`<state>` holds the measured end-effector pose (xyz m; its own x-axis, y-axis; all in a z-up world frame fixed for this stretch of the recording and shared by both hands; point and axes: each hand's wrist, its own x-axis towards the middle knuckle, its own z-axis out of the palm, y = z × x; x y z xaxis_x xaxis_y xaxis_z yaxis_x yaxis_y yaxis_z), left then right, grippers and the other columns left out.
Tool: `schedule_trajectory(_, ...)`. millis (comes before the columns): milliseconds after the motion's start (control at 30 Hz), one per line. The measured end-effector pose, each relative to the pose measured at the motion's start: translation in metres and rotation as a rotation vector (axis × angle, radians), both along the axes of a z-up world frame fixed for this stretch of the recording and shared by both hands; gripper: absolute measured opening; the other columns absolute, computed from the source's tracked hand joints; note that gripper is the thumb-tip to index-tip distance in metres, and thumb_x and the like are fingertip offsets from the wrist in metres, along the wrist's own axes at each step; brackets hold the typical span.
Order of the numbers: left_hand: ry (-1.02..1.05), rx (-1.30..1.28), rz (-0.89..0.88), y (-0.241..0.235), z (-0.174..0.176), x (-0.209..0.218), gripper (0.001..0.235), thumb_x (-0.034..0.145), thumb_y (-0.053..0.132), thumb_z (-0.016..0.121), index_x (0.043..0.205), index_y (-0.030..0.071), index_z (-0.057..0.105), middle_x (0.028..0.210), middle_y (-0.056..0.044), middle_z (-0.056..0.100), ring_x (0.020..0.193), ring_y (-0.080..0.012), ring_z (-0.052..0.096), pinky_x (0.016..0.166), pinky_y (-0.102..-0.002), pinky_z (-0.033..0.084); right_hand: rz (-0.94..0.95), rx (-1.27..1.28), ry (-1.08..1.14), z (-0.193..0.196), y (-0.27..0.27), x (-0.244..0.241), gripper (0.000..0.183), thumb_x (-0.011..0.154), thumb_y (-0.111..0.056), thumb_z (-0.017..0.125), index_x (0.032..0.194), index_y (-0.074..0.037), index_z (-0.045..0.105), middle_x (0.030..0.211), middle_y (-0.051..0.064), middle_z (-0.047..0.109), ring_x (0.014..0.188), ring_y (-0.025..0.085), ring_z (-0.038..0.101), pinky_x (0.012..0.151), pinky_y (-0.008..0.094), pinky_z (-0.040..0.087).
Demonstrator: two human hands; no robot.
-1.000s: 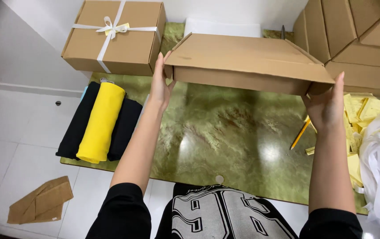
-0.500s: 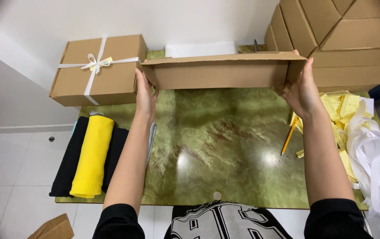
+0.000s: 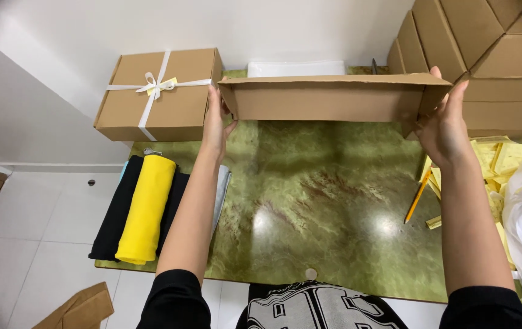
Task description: The person places a plastic-wrapped item into a cardboard box and closes the lid. They then wrap a white ribbon around the box, crossing it over the top and tying a bow to secure the package.
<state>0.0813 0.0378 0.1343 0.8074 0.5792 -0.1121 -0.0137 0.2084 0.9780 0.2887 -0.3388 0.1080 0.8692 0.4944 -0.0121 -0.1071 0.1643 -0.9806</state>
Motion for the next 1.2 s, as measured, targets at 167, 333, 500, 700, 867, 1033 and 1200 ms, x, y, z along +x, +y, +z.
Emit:
schedule_trajectory(167, 0.072, 0.017, 0.068, 0.013, -0.016, 0.013, 0.099, 0.082, 0.074, 0.047, 0.166, 0.024, 0.034, 0.173, 0.001, 0.036, 0.159, -0.0194, 0.035, 0.123, -0.052, 0.042, -0.075, 0.129, -0.015, -0.021, 0.001, 0.015, 0.078, 0.100, -0.070, 0.048, 0.167, -0.034, 0.034, 0.171, -0.004, 0.044, 0.151, 0.012, 0.050, 0.120, 0.032, 0.049)
schedule_trajectory(333, -0.100, 0.085, -0.021, 0.033, -0.051, 0.024, 0.064, 0.098, 0.039, 0.069, 0.158, 0.031, 0.048, 0.142, 0.004, 0.068, 0.124, -0.0095, 0.063, 0.094, -0.027, 0.050, -0.114, 0.149, -0.015, -0.031, 0.001, 0.029, 0.072, 0.103, -0.061, 0.055, 0.167, -0.033, 0.041, 0.165, -0.007, 0.057, 0.139, 0.008, 0.060, 0.107, 0.027, 0.055)
schedule_trajectory(500, -0.081, 0.128, -0.042, 0.043, -0.060, 0.024, 0.059, 0.105, 0.034, 0.061, 0.162, 0.037, 0.045, 0.147, 0.008, 0.064, 0.128, -0.0063, 0.056, 0.105, -0.033, 0.052, -0.081, 0.089, -0.063, -0.030, -0.005, 0.027, 0.071, 0.110, -0.057, 0.047, 0.172, -0.028, 0.029, 0.171, -0.006, 0.046, 0.140, 0.007, 0.052, 0.103, 0.021, 0.046)
schedule_trajectory(700, -0.057, 0.127, -0.064, 0.033, -0.041, 0.014, 0.068, 0.098, 0.067, 0.042, 0.160, 0.038, 0.043, 0.175, -0.001, 0.034, 0.161, -0.0251, 0.035, 0.123, -0.052, 0.042, -0.020, 0.196, -0.087, -0.032, -0.002, 0.025, 0.093, 0.095, -0.071, 0.061, 0.172, -0.028, 0.031, 0.173, -0.005, 0.047, 0.155, 0.009, 0.050, 0.120, 0.025, 0.047)
schedule_trajectory(867, -0.059, 0.061, -0.006, 0.021, -0.030, 0.012, 0.071, 0.095, 0.069, 0.042, 0.158, 0.036, 0.046, 0.175, -0.002, 0.034, 0.159, -0.0222, 0.036, 0.121, -0.048, 0.048, -0.091, 0.120, -0.076, -0.030, -0.002, 0.023, 0.087, 0.100, -0.070, 0.052, 0.172, -0.027, 0.030, 0.169, -0.002, 0.049, 0.145, 0.011, 0.054, 0.111, 0.025, 0.051)
schedule_trajectory(1033, -0.145, 0.031, 0.076, 0.026, -0.054, 0.019, 0.061, 0.102, 0.049, 0.057, 0.159, 0.033, 0.046, 0.170, 0.001, 0.044, 0.151, -0.0147, 0.048, 0.114, -0.039, 0.056, -0.140, 0.072, -0.178, -0.053, -0.002, 0.030, 0.069, 0.115, -0.041, 0.057, 0.174, -0.026, 0.026, 0.171, -0.007, 0.045, 0.130, 0.005, 0.054, 0.105, 0.023, 0.051)
schedule_trajectory(1200, -0.320, 0.154, 0.064, 0.040, -0.096, 0.032, 0.078, 0.098, 0.018, 0.076, 0.164, 0.011, 0.035, 0.163, -0.021, 0.049, 0.154, -0.0210, 0.046, 0.124, -0.036, 0.046, -0.189, -0.010, -0.482, -0.056, 0.012, 0.016, 0.064, 0.113, 0.001, 0.061, 0.166, -0.001, 0.025, 0.169, 0.016, 0.041, 0.151, 0.020, 0.045, 0.125, 0.036, 0.044)
